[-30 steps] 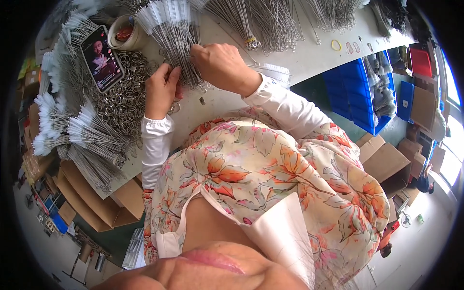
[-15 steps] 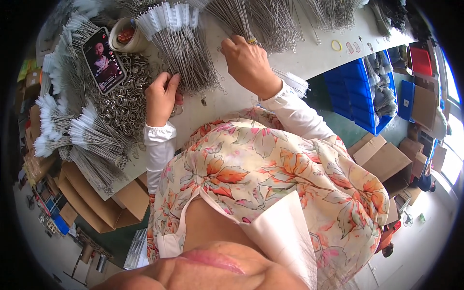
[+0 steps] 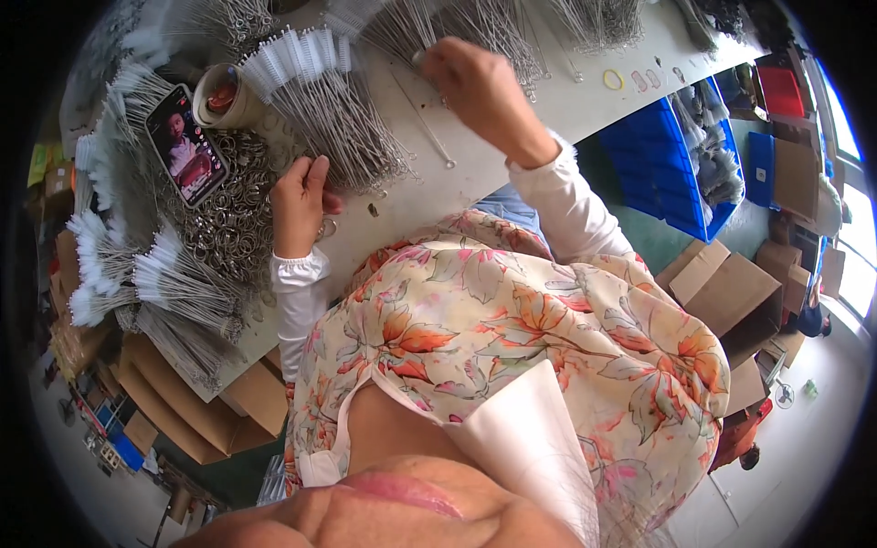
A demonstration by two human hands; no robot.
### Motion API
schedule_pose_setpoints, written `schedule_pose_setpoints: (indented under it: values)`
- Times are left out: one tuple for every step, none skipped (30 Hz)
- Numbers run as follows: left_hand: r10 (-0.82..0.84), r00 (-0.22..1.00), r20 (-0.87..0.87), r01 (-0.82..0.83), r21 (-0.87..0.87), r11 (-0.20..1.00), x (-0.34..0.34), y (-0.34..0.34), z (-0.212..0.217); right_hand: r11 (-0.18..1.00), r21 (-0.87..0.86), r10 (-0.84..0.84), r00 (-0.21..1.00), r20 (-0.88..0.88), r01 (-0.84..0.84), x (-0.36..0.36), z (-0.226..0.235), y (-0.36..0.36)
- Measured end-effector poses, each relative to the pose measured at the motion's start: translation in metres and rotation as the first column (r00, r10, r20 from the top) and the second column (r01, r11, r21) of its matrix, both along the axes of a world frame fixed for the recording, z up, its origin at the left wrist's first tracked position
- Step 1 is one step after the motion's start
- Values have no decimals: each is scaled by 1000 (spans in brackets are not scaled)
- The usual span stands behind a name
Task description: The person is assembling wire brushes by attaching metal rings to the stems.
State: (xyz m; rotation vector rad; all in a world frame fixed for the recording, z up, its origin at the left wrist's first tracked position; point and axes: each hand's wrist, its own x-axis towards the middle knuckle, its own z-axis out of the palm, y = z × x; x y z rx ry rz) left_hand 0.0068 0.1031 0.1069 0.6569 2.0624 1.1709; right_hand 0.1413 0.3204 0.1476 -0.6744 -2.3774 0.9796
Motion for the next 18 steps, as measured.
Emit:
schedule_pose_setpoints:
  values:
    - [-5, 1000, -7, 5, -19, 1000, 0, 1, 1, 991, 124, -42, 999, -13, 44, 0, -4, 9]
    - [-14, 1000, -14, 13, -38, 999, -1, 2, 2, 991, 127, -48, 999, -14, 49, -2, -7, 14]
    - [-18, 1000, -15, 18, -35, 999, -1, 3, 2, 991, 128, -32, 999, 18, 29, -4, -11, 17]
    - [-18, 1000, -4, 18, -22, 1000, 0, 4, 3, 992, 129, -15, 999, 51, 8, -6, -15, 19]
    - [-16, 1000, 6, 16, -9, 1000, -1, 5, 3, 998, 63, 20, 997, 77, -25, -10, -21, 19]
    - [-16, 1000, 3, 16, -9, 1000, -1, 5, 4, 998, 63, 20, 997, 74, -25, -11, -24, 17]
    - [-17, 1000, 10, 17, 2, 1000, -2, 4, 4, 998, 67, 11, 997, 76, -16, -13, -26, 14]
    - [-17, 1000, 18, 17, 14, 1000, -1, 4, 3, 997, 70, 3, 997, 79, -9, -14, -29, 11]
    - [-15, 1000, 18, 15, 14, 1000, -1, 6, 3, 992, 122, 0, 999, 44, -6, -17, -31, 6]
    - [-8, 999, 50, 5, 55, 998, -1, 8, 4, 992, 122, 1, 999, 45, -7, -20, -31, 0]
    - [-2, 996, 84, -6, 93, 996, 1, 9, 5, 968, 237, 65, 992, 104, -89, -22, -30, -10]
    - [0, 996, 84, -8, 91, 996, 2, 11, 5, 923, 342, 122, 978, 168, -175, -26, -30, -20]
    - [6, 996, 86, -15, 102, 995, 3, 15, 4, 937, 320, 83, 980, 180, -138, -31, -28, -32]
    - [15, 996, 88, -25, 114, 993, 3, 17, 3, 949, 299, 45, 980, 193, -103, -36, -27, -40]
    - [18, 996, 88, -27, 111, 993, 2, 18, 1, 944, 315, 28, 979, 203, -92, -39, -27, -40]
    - [15, 998, 65, -21, 98, 995, 1, 18, -1, 940, 332, 11, 977, 212, -82, -42, -28, -39]
    - [16, 999, 43, -20, 84, 996, 0, 18, -3, 940, 328, 18, 977, 213, -89, -43, -30, -35]
    - [24, 999, 43, -28, 80, 996, -1, 19, -4, 942, 325, 39, 987, 153, -88, -43, -33, -30]
